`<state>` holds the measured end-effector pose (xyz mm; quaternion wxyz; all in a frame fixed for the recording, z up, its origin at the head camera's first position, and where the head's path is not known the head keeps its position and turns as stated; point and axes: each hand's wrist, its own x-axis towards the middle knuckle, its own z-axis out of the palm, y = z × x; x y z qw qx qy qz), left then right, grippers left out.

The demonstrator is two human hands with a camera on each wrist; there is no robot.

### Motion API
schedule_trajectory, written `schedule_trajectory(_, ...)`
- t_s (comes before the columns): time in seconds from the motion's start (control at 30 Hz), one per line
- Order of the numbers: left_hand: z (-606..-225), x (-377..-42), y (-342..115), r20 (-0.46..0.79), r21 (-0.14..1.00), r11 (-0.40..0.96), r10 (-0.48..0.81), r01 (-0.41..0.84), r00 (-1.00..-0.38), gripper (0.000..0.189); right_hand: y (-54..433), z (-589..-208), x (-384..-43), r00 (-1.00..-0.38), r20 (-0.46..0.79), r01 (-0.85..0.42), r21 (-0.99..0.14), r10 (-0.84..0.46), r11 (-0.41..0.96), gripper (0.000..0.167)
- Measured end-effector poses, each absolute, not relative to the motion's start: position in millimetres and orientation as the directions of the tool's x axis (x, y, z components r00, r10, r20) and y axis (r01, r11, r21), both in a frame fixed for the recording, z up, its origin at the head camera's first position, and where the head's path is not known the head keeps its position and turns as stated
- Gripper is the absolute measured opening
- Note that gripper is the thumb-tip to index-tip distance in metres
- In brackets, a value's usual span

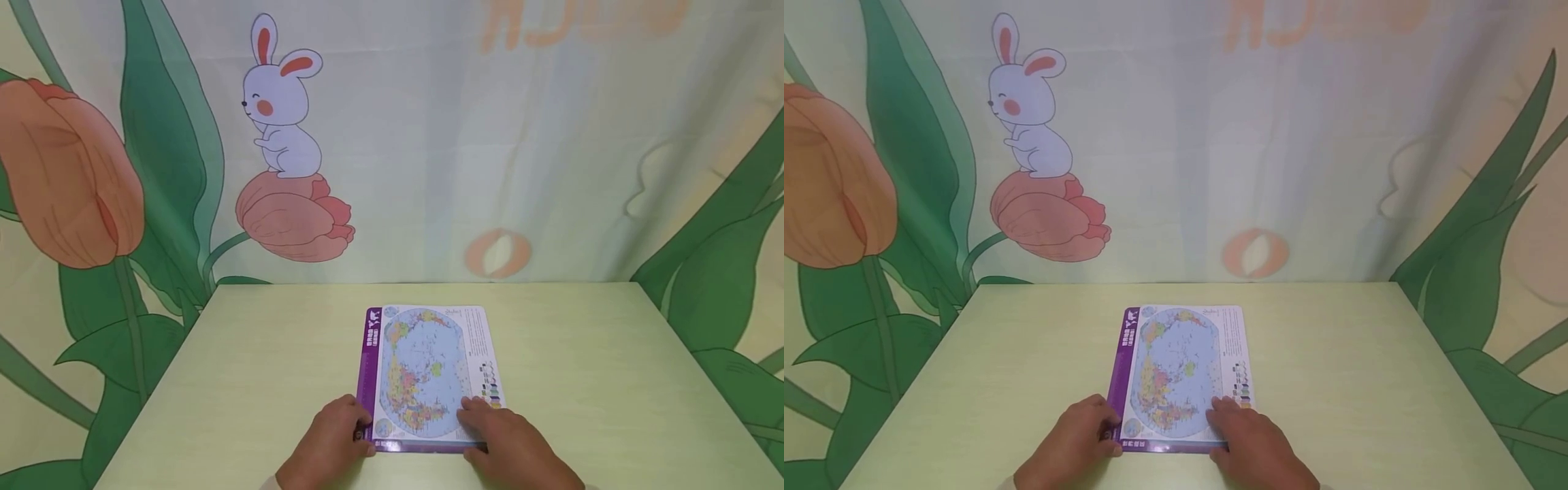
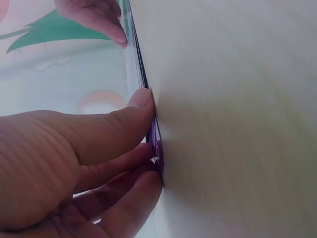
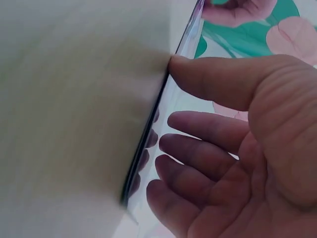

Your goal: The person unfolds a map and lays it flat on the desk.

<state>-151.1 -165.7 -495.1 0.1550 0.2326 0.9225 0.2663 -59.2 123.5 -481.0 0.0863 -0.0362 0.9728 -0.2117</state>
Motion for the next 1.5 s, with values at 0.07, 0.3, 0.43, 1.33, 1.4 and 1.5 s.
schedule_trajectory(0.07,-495.1,-151.2,-166.6,-0.157,0.579,0.737,0.519,0.347,-0.84,0.03,118.4,-480.7,-60.3,-0.979,-0.144,-0.072,-0.418,-0.145,0.906,0.055)
schedule_trajectory(0.3,-499.3,-152.4,-170.1,-0.149,0.62,0.711,0.523,0.333,-0.839,0.04,97.5,-479.7,-71.5,-0.952,-0.13,-0.202,-0.408,-0.276,0.89,0.052)
schedule_trajectory(0.43,-502.4,-153.8,-173.1,-0.132,0.64,0.691,0.529,0.335,-0.838,0.042,84.0,-481.8,-81.6,-0.932,-0.118,-0.275,-0.386,-0.343,0.881,0.052)
schedule_trajectory(1.33,-502.2,-156.3,-177.4,-0.091,0.681,0.64,0.555,0.355,-0.827,0.039,31.8,-486.3,-99.8,-0.889,-0.063,-0.434,-0.205,-0.454,0.877,0.037)
schedule_trajectory(1.4,-501.7,-156.6,-177.4,-0.098,0.68,0.644,0.554,0.351,-0.827,0.038,29.5,-485.7,-100.6,-0.887,-0.086,-0.434,-0.183,-0.454,0.882,0.036)
schedule_trajectory(1.5,-501.0,-156.7,-177.2,-0.106,0.677,0.65,0.55,0.345,-0.828,0.037,26.1,-483.9,-101.1,-0.884,-0.127,-0.431,-0.158,-0.451,0.888,0.034)
